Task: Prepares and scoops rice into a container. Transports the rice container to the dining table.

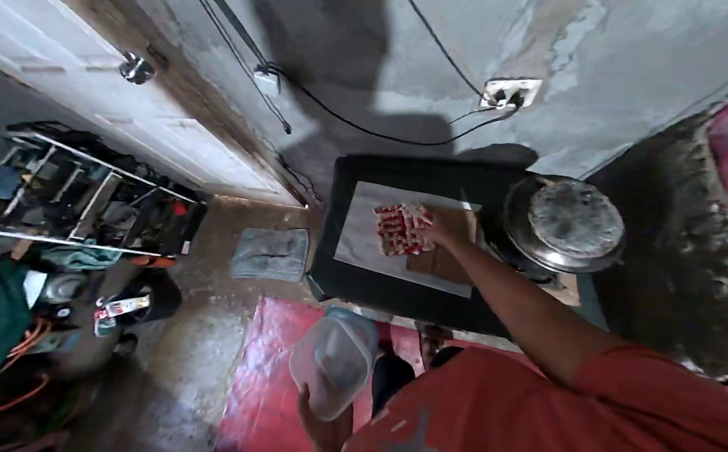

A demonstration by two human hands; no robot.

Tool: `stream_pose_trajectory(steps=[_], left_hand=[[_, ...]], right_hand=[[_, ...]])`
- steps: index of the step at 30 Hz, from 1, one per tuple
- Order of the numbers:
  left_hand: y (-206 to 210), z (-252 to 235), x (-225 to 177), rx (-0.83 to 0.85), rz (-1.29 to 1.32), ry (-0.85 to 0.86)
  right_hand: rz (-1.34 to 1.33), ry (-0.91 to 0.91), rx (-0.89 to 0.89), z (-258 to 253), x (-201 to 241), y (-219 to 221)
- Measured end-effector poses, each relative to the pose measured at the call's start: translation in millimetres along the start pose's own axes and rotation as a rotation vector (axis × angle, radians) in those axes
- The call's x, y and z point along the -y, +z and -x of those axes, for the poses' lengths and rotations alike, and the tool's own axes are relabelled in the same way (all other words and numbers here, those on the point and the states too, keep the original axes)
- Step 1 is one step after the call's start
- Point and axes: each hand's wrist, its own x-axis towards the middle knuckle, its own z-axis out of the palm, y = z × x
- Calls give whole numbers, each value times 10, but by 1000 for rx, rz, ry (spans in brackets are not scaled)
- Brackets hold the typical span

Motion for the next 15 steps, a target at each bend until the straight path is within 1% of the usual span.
stream_pose_trajectory(steps=[2, 4, 6, 8, 10, 12, 13, 15], left_hand=[[-27, -73, -120, -43, -13, -24], [94, -107, -307, -149, -140, 2], [317, -170, -517, -259, -285, 56], [448, -390, -743, -285, -339, 95], [575, -646, -970, -256, -346, 62], [762, -890, -1189, -190, -350, 26], [760, -1075, -1268, -126, -312, 22], [609, -1487, -1401, 64, -203, 37]], right_hand=[[53, 40, -43, -232, -91, 108], [55, 11, -106, -342, -74, 185], [-87, 65, -88, -297, 129, 238], [-338, 145, -44, -157, 555, 282], [-579, 141, 8, -83, 1027, 299], [-696, 90, -11, -196, 1410, 323], [-737, 65, -26, -291, 1592, 319], [-799, 25, -34, -539, 1893, 337]])
